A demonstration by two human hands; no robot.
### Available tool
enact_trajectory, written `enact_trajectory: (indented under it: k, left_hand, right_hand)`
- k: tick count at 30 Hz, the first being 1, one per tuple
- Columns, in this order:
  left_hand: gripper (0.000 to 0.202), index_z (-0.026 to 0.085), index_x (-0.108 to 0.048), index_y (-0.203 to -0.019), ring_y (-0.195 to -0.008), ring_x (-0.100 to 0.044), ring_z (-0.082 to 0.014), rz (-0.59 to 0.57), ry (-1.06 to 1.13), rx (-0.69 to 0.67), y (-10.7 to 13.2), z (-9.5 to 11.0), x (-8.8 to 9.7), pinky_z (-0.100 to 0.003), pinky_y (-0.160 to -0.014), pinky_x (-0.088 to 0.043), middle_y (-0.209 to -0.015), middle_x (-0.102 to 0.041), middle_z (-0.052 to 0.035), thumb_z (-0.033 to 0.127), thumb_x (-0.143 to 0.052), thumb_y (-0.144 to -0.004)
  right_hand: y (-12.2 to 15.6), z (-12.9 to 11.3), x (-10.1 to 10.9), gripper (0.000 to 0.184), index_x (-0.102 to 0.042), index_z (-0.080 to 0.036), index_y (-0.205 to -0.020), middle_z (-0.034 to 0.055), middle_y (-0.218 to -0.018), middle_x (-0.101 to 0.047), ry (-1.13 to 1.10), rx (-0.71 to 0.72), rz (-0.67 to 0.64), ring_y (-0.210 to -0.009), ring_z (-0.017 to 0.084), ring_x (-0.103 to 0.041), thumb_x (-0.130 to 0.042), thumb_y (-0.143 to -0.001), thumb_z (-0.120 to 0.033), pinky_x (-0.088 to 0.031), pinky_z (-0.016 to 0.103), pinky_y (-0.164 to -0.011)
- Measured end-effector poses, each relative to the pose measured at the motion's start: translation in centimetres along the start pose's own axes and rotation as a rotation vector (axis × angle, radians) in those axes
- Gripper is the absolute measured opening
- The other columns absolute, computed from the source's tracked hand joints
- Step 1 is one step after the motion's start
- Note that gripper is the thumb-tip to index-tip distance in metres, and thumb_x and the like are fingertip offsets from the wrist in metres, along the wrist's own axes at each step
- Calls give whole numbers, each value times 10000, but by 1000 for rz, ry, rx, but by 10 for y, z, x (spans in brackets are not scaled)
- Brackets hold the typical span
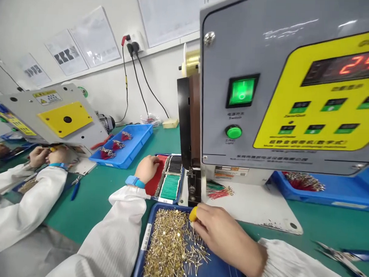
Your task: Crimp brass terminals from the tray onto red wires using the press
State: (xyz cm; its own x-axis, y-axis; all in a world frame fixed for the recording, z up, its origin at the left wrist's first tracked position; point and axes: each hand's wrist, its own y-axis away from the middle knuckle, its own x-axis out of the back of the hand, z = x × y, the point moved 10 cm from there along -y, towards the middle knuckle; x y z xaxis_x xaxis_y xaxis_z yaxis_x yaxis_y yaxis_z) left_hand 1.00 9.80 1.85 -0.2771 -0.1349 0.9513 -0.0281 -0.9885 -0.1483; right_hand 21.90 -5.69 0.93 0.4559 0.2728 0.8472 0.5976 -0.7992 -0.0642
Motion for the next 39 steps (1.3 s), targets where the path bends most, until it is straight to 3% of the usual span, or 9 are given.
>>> enact_trajectory:
  k: [4, 9, 15, 20, 24, 28, 32, 36, 39]
  left_hand:
    - [174, 190, -706, -874, -924, -601, -199, -38, -31, 1, -1, -9, -3, -285, -860, -436, -923, -646, -68, 117, -552, -840]
    - [215, 200, -719, -911, -912, -594, -198, -53, -31, -16, 0, -9, -5, -285, -844, -432, -930, -649, -70, 145, -515, -872]
    - [213, 202, -732, -922, -924, -590, -223, -65, -20, -33, 6, -5, -4, -303, -812, -429, -951, -661, -89, 151, -543, -839]
    - [268, 190, -726, -869, -922, -578, -218, -48, -25, -25, 7, -3, -4, -299, -792, -422, -929, -654, -94, 74, -488, -829]
    - [247, 185, -705, -853, -911, -564, -219, -36, -44, -18, 6, -3, -5, -302, -779, -413, -900, -639, -90, 67, -490, -828]
    - [237, 186, -686, -830, -892, -551, -213, -34, -71, -22, 6, -2, -5, -306, -776, -407, -879, -625, -85, 78, -475, -847]
    - [230, 173, -662, -843, -896, -541, -211, -28, -93, -27, 4, 0, -4, -311, -787, -398, -904, -624, -88, 88, -450, -874]
    - [233, 156, -646, -840, -896, -541, -216, -26, -110, -27, 3, 3, -1, -321, -802, -393, -903, -629, -96, 69, -433, -877]
    - [199, 175, -660, -851, -918, -542, -218, -35, -120, -40, 4, 5, 1, -318, -810, -394, -923, -635, -85, 95, -479, -865]
  right_hand:
    - [-2, 4, 1, 173, -604, -205, -832, 38, -815, -621, -71, 13, 15, -718, 183, -589, -485, -931, -282, -431, 302, -641]
    - [-2, 6, 6, 165, -588, -202, -777, 37, -762, -591, -107, -9, 51, -647, 168, -560, -499, -902, -261, -421, 282, -573]
    - [-7, 8, 12, 184, -604, -182, -797, 58, -854, -595, -157, -63, 84, -634, 147, -547, -454, -889, -235, -436, 272, -569]
    - [-30, -5, 29, 158, -644, -185, -760, 13, -725, -613, -169, -125, -115, -625, 140, -559, -494, -775, -138, -418, 245, -560]
    - [-37, -5, 44, 88, -654, -182, -791, 4, -675, -619, -548, -173, -267, -608, 132, -565, -592, -742, -221, -463, 251, -589]
    - [-34, 29, 59, 274, -667, -178, -877, 37, -740, -661, -852, -251, -115, -576, 124, -572, -724, -699, -379, -492, 263, -564]
    - [-32, 54, 56, 334, -691, -147, -785, 60, -677, -651, -918, -276, 21, -580, 132, -588, -731, -719, -472, -488, 245, -517]
    - [-36, 65, 52, 404, -704, -130, -858, 72, -738, -658, -979, -327, 143, -562, 109, -555, -736, -717, -507, -516, 250, -514]
    - [-39, 70, 57, 370, -670, -133, -799, 62, -702, -640, -938, -318, 268, -541, 101, -529, -733, -731, -491, -490, 238, -483]
